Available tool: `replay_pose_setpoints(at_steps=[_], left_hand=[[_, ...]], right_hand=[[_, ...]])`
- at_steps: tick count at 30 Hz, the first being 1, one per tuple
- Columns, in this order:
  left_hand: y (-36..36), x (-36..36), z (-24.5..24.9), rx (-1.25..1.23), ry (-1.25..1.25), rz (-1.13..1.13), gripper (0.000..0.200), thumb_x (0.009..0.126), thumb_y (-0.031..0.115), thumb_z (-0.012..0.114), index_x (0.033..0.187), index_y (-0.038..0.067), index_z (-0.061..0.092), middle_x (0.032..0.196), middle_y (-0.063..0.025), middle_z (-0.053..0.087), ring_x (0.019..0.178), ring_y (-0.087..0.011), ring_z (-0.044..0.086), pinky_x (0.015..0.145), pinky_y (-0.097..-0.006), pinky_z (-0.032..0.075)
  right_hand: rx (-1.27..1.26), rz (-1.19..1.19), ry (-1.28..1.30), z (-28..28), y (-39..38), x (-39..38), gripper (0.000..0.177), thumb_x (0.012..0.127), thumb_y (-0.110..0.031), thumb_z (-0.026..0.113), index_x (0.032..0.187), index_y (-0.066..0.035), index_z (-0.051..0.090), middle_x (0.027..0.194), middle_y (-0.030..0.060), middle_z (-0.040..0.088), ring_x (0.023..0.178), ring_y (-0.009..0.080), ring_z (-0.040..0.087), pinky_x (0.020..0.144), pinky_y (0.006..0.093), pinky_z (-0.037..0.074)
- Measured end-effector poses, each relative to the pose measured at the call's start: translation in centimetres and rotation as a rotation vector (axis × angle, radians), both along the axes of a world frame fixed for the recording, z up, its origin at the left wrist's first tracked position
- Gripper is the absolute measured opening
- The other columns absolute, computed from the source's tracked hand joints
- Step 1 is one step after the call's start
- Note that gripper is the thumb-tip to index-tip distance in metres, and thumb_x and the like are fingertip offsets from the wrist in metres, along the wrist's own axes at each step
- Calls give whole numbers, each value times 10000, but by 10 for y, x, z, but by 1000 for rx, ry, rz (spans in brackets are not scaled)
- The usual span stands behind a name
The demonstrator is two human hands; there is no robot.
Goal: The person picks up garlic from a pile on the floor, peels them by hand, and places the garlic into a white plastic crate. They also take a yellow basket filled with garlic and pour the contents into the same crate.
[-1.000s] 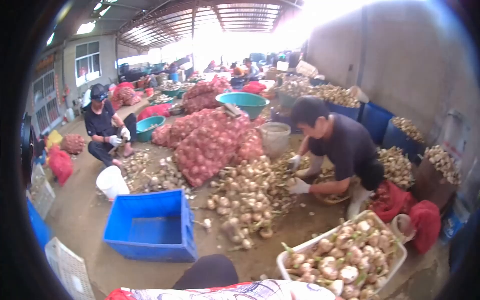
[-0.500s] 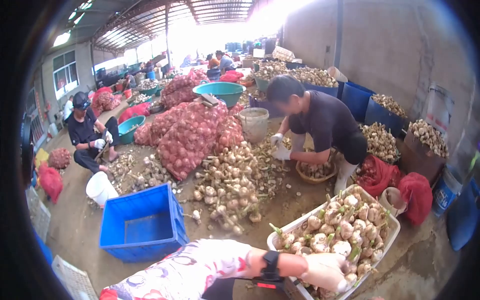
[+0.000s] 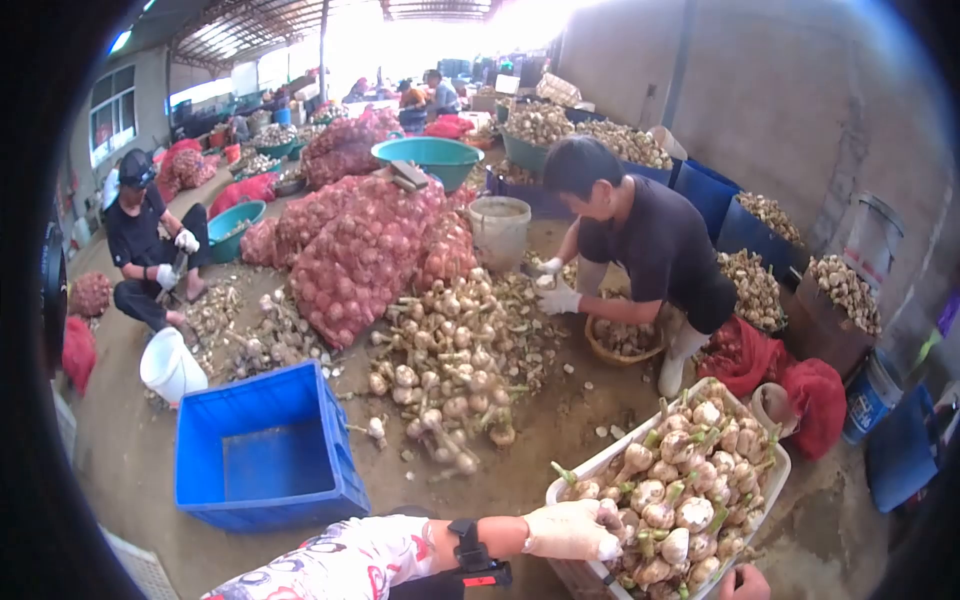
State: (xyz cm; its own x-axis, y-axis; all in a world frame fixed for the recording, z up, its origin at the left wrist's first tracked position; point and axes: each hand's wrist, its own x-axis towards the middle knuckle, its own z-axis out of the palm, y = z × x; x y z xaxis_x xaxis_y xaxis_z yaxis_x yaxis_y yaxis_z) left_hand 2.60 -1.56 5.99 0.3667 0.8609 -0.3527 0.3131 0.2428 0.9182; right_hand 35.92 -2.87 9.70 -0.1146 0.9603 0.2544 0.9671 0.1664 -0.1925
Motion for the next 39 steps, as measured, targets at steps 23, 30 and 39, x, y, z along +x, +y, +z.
replay_pose_setpoints(at_steps=[23, 30, 39], left_hand=[[-8, -24, -20, -10, -54, -58, 664, 746, 420, 643, 1251, -8, 585, 1197, -200, 620, 1157, -280, 568, 997, -328, 413], [-9, -20, -19, 41, 12, 37, 654, 747, 446, 642, 1234, 12, 601, 1163, -190, 633, 1132, -270, 575, 982, -328, 420], [-7, -16, -28, 33, -15, 17, 608, 749, 418, 663, 1199, 11, 614, 1107, -168, 651, 1080, -241, 588, 942, -319, 436]], right_hand=[[-27, -284, 344, -47, -7, 41, 248, 929, -249, 567, 987, -27, 660, 785, 161, 655, 701, 314, 602, 663, 401, 482], [6, -221, 179, -53, -8, 44, 234, 934, -239, 551, 985, -35, 654, 727, 108, 632, 658, 228, 592, 639, 367, 478], [-179, -280, 363, -55, -9, 41, 265, 913, -270, 552, 1019, -49, 653, 754, 100, 656, 679, 233, 610, 644, 358, 480]])
